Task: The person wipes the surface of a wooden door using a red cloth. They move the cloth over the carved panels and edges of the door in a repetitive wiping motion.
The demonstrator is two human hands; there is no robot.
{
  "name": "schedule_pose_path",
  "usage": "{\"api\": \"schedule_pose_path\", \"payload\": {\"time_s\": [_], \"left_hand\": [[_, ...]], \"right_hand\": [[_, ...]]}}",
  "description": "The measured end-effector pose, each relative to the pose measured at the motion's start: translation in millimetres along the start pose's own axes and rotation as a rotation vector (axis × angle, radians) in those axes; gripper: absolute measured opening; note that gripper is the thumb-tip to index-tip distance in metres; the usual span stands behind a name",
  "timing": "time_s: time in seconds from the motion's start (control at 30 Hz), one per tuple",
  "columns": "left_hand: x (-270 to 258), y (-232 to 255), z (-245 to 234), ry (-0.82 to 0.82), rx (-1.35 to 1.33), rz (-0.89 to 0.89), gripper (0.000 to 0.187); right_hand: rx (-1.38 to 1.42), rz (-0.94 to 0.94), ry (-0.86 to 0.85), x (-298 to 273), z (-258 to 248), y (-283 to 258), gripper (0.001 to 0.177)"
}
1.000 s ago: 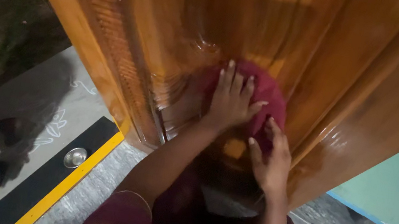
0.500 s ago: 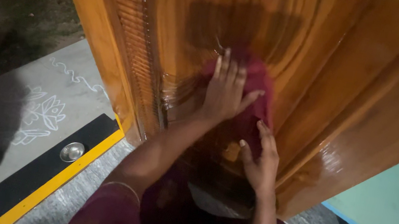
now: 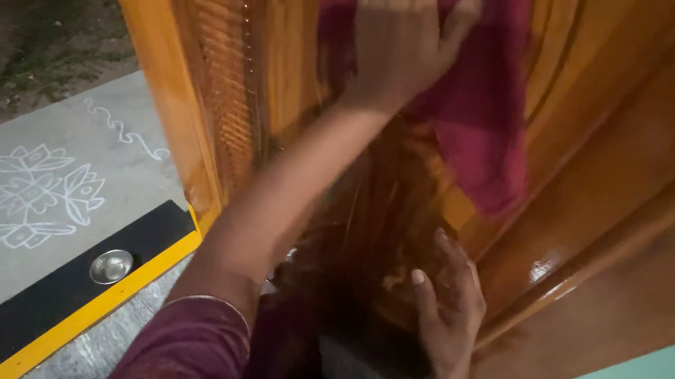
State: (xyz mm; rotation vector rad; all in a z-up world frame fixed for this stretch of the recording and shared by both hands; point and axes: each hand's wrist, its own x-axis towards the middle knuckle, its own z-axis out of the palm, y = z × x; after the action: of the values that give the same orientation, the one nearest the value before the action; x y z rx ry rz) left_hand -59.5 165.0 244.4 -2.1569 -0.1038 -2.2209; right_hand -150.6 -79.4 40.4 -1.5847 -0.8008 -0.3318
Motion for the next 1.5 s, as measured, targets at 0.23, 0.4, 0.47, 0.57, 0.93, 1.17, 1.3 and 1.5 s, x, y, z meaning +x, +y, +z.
{"api": "schedule_pose_path", "payload": {"time_s": [0.23, 0.4, 0.47, 0.57, 0.93, 1.17, 1.3, 1.5], "left_hand": [[-61.5, -2.7, -0.7, 0.011, -0.007, 0.043, 0.079], [-107.7, -6.1, 2.7, -0.111, 0.034, -0.004, 0.084], [-137.5, -7.9, -0.8, -0.081, -0.045, 0.025, 0.08], [-179.0, -6.5, -1.4, -0.159, -0.071, 0.003, 0.088], [-320.8, 16.5, -40.9, -0.471, -0.26, -0.251, 0.065], [-379.6, 24.6, -107.7, -0.438, -0.633, -0.451, 0.066], [-378.0, 17.5, -108.2, -0.424, -0.736, -0.442, 0.052], [-378.4, 16.2, -102.7, -0.308, -0.673, -0.44, 0.059]], "right_hand": [[-0.073, -0.087, -0.014, -0.6, 14.2, -8.6, 0.055], [-0.098, -0.167, -0.03, -3.5, 24.2, -15.2, 0.056], [-0.094, -0.218, -0.019, -3.3, 27.1, -15.9, 0.061], [-0.209, -0.19, -0.039, -1.6, 32.4, -11.6, 0.07], [-0.628, -0.168, -0.119, -10.4, 64.8, 66.0, 0.082], [-0.832, -0.211, 0.141, -30.3, 64.1, 111.8, 0.084], [-0.9, -0.167, 0.283, -28.0, 58.5, 112.0, 0.08], [-0.958, -0.243, 0.377, 28.7, 54.2, 72.4, 0.096]]}}
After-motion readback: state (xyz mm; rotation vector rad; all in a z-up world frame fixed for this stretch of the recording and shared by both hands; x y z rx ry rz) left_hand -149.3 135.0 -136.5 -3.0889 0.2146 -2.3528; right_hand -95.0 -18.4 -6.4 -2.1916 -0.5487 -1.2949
